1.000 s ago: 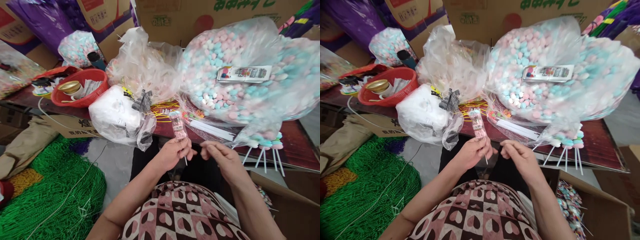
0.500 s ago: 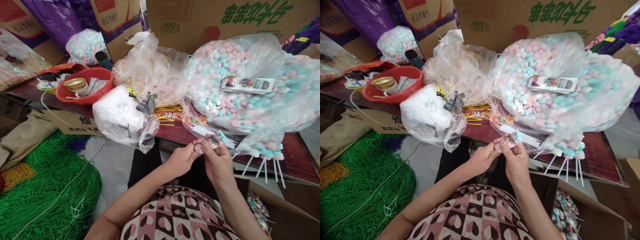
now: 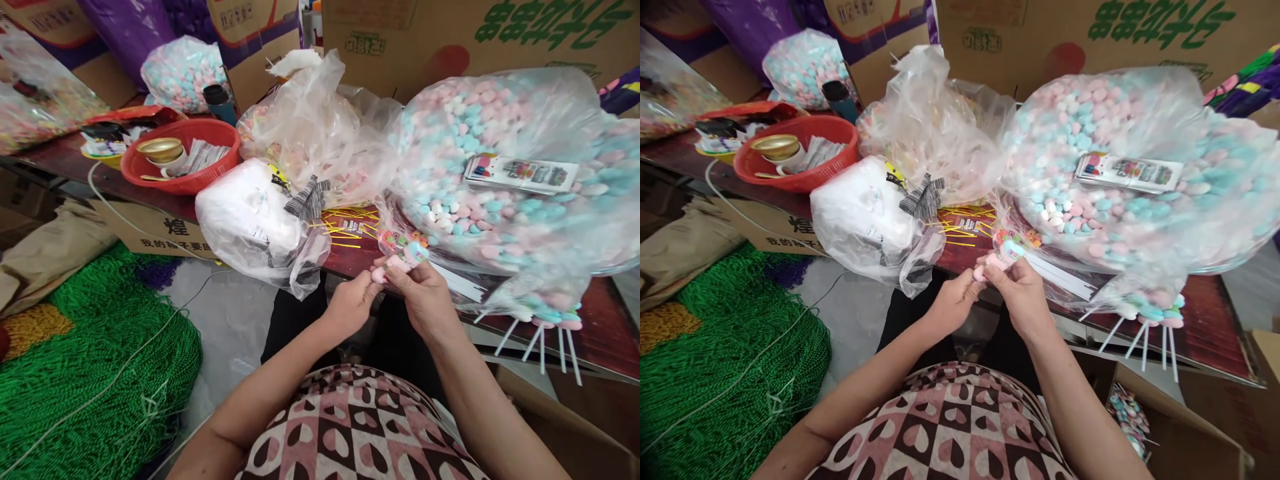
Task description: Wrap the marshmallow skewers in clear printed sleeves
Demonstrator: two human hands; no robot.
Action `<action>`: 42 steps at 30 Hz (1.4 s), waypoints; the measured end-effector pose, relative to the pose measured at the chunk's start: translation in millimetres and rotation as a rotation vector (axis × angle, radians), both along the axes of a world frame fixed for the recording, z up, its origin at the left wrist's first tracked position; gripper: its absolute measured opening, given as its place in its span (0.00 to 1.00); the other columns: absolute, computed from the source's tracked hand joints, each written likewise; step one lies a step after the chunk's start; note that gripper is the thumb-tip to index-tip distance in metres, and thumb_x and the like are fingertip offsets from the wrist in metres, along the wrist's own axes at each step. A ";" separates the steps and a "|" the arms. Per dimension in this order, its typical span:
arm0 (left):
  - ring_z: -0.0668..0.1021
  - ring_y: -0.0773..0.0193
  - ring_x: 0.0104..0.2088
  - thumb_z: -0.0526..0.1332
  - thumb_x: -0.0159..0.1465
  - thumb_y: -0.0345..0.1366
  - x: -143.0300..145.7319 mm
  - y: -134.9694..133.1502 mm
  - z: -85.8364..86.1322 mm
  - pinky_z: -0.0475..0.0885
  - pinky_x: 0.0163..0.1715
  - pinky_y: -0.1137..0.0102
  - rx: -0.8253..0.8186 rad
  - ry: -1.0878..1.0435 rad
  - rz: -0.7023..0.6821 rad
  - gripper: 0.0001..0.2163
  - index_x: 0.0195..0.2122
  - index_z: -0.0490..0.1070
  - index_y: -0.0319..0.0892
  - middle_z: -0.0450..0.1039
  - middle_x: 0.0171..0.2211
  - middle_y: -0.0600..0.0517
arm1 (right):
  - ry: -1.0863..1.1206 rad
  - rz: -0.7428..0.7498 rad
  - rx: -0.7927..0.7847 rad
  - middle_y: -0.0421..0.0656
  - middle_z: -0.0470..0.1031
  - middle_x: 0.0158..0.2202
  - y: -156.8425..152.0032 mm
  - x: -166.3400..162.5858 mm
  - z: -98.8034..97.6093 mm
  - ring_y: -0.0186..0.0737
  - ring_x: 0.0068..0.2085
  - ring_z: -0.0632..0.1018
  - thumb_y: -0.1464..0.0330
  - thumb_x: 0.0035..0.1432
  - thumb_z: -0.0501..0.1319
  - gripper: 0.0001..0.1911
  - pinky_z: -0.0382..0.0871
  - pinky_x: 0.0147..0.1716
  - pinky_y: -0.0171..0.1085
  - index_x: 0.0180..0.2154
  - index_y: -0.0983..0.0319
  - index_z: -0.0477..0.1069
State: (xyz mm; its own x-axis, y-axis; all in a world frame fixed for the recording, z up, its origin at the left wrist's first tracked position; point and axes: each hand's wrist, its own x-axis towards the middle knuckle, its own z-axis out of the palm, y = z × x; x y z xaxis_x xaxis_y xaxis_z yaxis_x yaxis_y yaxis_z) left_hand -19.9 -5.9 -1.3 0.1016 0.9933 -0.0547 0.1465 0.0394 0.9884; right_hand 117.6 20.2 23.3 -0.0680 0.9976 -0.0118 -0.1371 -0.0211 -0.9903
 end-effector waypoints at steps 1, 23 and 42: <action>0.67 0.67 0.22 0.58 0.64 0.47 -7.7 1.5 -1.9 0.62 0.28 0.71 -0.024 -0.072 0.006 0.12 0.32 0.67 0.45 0.65 0.21 0.57 | -0.054 0.072 0.004 0.43 0.81 0.39 6.6 -2.8 -0.5 0.40 0.37 0.80 0.57 0.53 0.69 0.16 0.75 0.40 0.42 0.41 0.58 0.75; 0.59 0.76 0.13 0.66 0.60 0.47 -62.4 10.8 11.0 0.69 0.22 0.74 -0.162 -0.854 0.318 0.16 0.31 0.66 0.40 0.53 0.14 0.64 | -1.614 0.458 0.510 0.62 0.77 0.44 88.5 -68.1 -14.1 0.52 0.44 0.79 0.78 0.63 0.49 0.18 0.68 0.42 0.42 0.47 0.73 0.73; 0.59 0.76 0.13 0.65 0.61 0.47 -55.3 12.9 4.1 0.69 0.22 0.74 -0.179 -0.833 0.318 0.15 0.32 0.65 0.40 0.52 0.14 0.65 | -1.524 0.387 0.245 0.60 0.79 0.43 94.3 -55.3 -17.2 0.53 0.47 0.79 0.73 0.58 0.55 0.14 0.68 0.44 0.41 0.40 0.70 0.78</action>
State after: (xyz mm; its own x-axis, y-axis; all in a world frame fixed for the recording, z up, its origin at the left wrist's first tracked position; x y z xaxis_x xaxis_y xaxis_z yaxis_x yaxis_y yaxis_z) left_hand -75.2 7.1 2.7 -0.1006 0.9650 -0.2424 -0.6568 0.1186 0.7447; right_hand 62.3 114.5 6.1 -0.3824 0.9114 -0.1518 0.9181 0.3562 -0.1741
